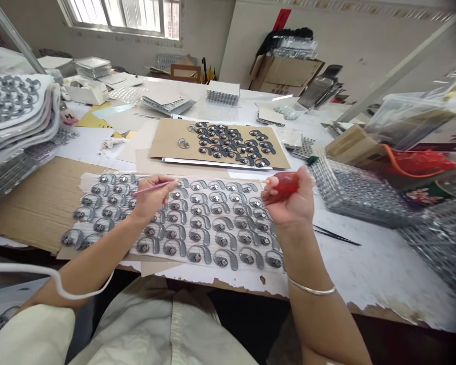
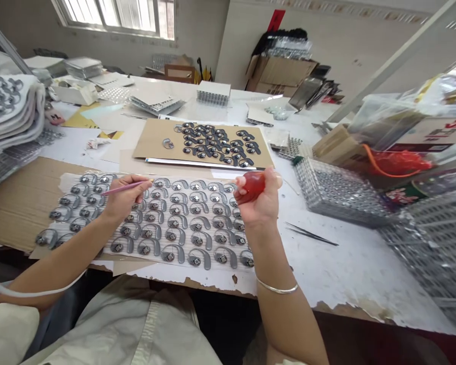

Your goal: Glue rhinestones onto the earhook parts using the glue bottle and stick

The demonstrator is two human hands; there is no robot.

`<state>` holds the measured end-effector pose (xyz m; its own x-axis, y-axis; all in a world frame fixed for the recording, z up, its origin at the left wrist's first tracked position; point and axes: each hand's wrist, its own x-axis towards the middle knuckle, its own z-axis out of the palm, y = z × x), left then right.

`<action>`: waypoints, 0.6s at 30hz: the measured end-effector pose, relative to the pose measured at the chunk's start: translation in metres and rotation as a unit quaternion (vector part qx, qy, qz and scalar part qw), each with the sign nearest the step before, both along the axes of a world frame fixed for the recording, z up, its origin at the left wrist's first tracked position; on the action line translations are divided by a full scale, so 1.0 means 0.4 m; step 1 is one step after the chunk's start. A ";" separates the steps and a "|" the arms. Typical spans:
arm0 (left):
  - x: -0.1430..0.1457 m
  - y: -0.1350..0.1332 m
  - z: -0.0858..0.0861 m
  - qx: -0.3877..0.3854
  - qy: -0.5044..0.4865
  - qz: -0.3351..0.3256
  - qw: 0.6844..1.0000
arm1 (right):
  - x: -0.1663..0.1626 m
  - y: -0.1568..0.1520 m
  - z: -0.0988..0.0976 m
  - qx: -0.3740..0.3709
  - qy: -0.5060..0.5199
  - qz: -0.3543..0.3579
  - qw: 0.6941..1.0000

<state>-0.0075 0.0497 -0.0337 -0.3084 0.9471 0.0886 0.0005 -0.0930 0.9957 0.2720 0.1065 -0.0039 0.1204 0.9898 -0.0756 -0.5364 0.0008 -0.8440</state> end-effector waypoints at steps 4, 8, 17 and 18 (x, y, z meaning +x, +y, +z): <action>-0.036 0.015 0.018 0.070 -0.036 0.075 0.994 | -0.013 -0.064 -0.023 -0.092 0.018 0.102 0.990; -0.088 0.016 0.049 0.136 -0.057 0.110 0.983 | -0.041 -0.119 -0.076 -0.143 -0.001 0.122 0.982; -0.293 -0.059 0.101 0.173 -0.005 0.196 0.965 | -0.037 -0.133 -0.062 -0.140 0.007 0.109 0.984; -0.320 -0.081 0.096 0.158 0.009 0.206 0.966 | -0.021 -0.134 -0.055 -0.131 0.006 0.099 0.986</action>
<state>-0.1355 0.0171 0.0045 -0.6492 0.6687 0.3625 0.1201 -0.3805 0.9170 0.2637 0.0530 -0.0257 -0.0755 0.9399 -0.3330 -0.5136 -0.3229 -0.7949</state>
